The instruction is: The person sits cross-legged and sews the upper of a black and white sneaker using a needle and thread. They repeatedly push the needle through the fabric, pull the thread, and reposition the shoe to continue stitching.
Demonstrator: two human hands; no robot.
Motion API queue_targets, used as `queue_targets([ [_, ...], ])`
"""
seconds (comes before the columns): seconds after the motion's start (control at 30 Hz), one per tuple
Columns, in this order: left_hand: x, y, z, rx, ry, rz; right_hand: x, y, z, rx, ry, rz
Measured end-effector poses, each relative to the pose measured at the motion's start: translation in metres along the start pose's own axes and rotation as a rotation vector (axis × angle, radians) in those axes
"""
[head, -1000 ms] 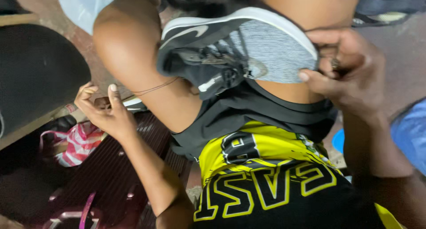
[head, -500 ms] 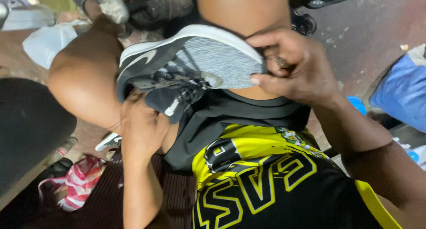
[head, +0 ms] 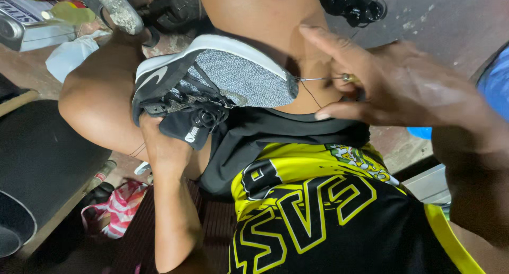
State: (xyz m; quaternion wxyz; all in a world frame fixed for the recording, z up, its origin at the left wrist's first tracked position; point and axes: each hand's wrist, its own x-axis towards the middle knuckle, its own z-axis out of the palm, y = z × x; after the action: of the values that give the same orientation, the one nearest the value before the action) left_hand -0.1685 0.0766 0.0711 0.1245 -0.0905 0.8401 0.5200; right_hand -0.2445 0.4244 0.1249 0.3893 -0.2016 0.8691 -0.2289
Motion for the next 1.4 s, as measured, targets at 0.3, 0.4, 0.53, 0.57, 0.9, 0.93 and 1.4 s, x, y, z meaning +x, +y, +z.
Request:
queue_targets([
  [0.3,-0.001,-0.011,0.005,-0.139,0.044,0.009,0.009,-0.009,-0.002,0.108,0.472,-0.432],
  [0.4,-0.003,-0.013,0.006,-0.098,0.046,0.002,0.019,-0.003,0.014,0.414,0.474,-0.561],
  [0.53,-0.005,-0.018,0.007,-0.177,0.059,0.029,0.019,0.011,0.023,0.401,0.368,-0.447],
  [0.57,-0.005,-0.019,0.009,-0.194,0.057,0.039,0.018,0.013,0.024,0.431,0.346,-0.438],
  [0.9,0.000,-0.029,0.006,0.042,-0.074,0.068,0.015,0.016,0.025,0.584,0.231,-0.301],
  [0.93,0.000,-0.028,0.002,0.087,-0.114,0.093,0.015,0.017,0.026,0.575,0.208,-0.283],
  [1.4,0.010,-0.030,0.007,0.089,-0.030,0.069,0.018,0.021,0.023,0.786,0.322,-0.401],
])
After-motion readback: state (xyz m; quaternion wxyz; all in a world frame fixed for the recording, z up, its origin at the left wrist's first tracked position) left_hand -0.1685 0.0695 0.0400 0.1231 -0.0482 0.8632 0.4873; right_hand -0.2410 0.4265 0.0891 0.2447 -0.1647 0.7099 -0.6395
